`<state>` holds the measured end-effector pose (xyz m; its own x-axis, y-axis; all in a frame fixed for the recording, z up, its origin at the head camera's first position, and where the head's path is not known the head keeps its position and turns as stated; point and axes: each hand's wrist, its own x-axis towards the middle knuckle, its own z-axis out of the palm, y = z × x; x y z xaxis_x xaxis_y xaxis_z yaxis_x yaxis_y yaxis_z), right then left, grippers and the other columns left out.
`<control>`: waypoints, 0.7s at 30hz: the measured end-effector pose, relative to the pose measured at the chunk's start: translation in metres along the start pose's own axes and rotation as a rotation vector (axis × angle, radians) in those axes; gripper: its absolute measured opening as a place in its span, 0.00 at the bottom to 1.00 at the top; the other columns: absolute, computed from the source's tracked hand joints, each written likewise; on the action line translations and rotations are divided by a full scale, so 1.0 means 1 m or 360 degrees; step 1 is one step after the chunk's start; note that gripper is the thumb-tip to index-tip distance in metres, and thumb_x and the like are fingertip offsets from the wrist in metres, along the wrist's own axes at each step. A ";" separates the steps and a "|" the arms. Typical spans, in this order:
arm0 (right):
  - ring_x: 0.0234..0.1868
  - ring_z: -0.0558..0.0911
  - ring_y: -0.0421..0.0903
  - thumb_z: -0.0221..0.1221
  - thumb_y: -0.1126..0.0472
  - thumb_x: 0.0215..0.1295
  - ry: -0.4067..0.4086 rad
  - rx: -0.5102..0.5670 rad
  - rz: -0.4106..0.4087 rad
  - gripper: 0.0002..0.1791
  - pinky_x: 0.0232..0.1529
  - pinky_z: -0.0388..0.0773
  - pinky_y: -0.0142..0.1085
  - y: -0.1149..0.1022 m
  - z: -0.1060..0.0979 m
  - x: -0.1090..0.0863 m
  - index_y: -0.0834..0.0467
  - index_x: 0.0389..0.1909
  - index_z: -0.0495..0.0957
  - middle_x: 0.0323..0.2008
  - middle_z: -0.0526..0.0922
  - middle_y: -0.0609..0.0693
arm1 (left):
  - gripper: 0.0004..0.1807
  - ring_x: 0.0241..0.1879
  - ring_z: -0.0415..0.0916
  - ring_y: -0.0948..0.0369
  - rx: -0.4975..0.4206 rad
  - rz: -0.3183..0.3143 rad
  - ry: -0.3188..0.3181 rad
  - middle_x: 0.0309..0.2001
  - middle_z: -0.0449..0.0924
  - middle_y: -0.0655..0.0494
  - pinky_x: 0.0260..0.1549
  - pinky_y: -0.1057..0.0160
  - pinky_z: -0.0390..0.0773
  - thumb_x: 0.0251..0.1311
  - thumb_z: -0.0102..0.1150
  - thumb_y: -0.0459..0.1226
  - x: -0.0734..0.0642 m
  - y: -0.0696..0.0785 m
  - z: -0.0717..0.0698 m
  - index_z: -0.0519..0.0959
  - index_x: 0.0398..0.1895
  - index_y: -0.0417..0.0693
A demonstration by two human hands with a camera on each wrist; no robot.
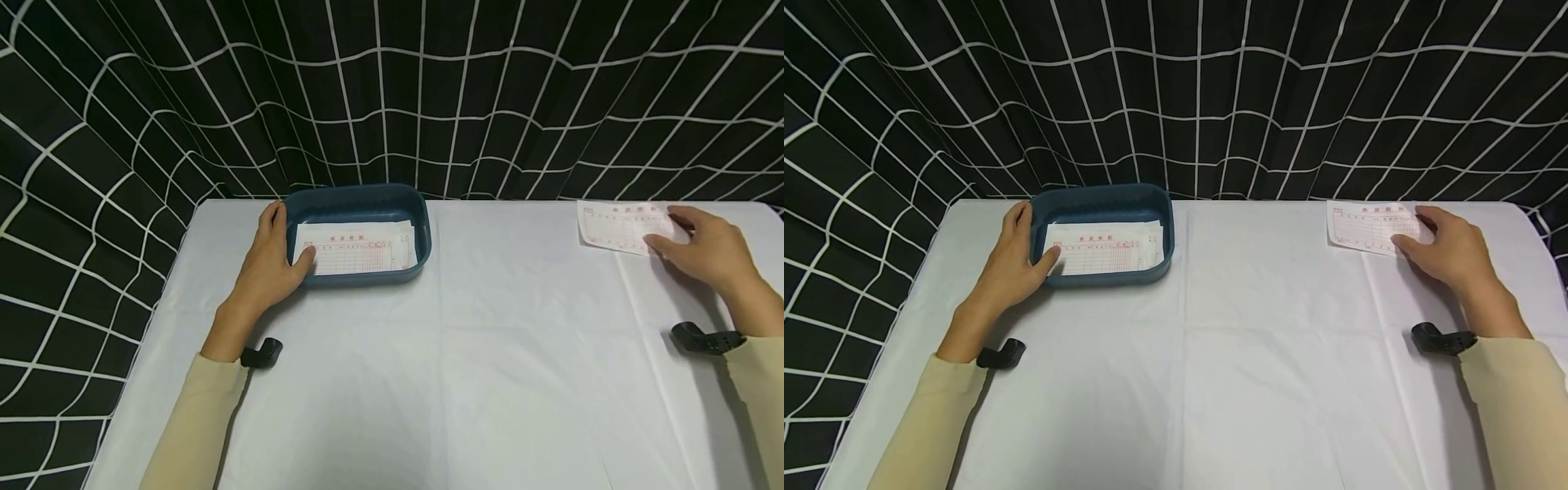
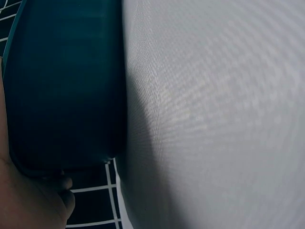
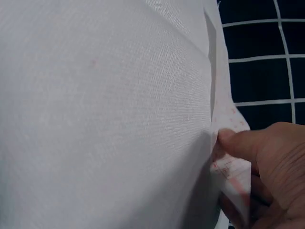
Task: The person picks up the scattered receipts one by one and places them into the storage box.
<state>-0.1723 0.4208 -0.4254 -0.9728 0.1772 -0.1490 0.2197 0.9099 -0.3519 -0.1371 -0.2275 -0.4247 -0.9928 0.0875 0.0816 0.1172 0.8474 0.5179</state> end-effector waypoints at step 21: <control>0.58 0.72 0.69 0.52 0.55 0.78 0.0227 0.0174 0.0137 0.29 0.49 0.73 0.55 -0.012 -0.002 -0.011 0.71 0.70 0.73 0.65 0.75 0.76 | 0.49 0.84 0.53 0.41 0.0007 -0.0004 0.0003 0.86 0.42 0.40 0.81 0.41 0.59 0.71 0.58 0.47 0.001 0.001 0.000 0.46 0.85 0.32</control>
<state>-0.1641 0.4088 -0.4182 -0.9489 0.3110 -0.0529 0.3015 0.8443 -0.4430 -0.1376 -0.2267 -0.4246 -0.9931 0.0843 0.0815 0.1143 0.8499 0.5145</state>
